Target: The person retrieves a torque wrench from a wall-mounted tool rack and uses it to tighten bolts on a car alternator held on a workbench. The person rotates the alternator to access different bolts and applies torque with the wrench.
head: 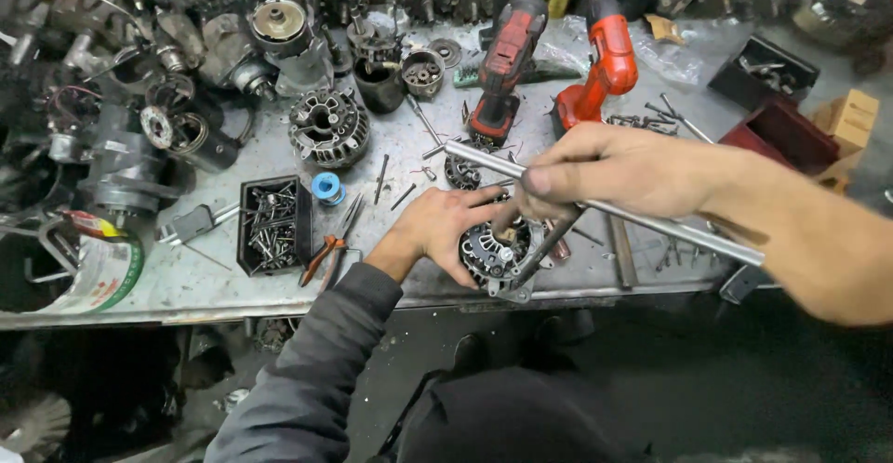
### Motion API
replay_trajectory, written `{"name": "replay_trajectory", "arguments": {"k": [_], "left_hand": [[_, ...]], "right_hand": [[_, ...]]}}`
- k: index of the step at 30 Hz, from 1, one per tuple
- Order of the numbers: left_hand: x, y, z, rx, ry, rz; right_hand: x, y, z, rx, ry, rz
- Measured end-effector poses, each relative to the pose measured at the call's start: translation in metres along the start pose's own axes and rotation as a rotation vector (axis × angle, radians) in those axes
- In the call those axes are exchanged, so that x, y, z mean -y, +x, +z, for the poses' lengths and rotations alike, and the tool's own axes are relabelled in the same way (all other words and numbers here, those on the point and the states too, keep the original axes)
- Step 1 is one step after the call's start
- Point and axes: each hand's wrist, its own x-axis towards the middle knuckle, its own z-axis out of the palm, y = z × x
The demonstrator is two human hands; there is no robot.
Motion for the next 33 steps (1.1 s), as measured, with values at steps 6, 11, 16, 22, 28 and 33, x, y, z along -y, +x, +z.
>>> {"name": "replay_trajectory", "arguments": {"k": [6, 11, 16, 22, 28, 33], "left_hand": [[-0.003, 0.0, -0.003, 0.006, -0.015, -0.026], [0.003, -0.004, 0.009, -0.105, -0.027, 0.063], [-0.01, -0.001, -0.009, 0.059, 0.073, -0.099], [-0.021, -0.003, -0.006, 0.021, 0.137, -0.174], [-0.093, -0.011, 0.03, -0.124, 0.119, -0.753], [-0.119, -0.004, 0.029, -0.239, 0.048, -0.895]], "right_hand": [[-0.047, 0.017, 0.039, 0.454, 1.053, -0.639], [-0.094, 0.022, 0.06, 0.336, 1.261, -0.68], [-0.054, -0.013, 0.072, 0.172, 0.942, -1.075], [-0.064, -0.023, 0.096, -0.457, 0.863, -0.711], [-0.067, 0.004, 0.108, -1.152, 1.029, -0.622], [-0.061, 0.006, 0.085, -1.202, 0.861, -0.722]]}}
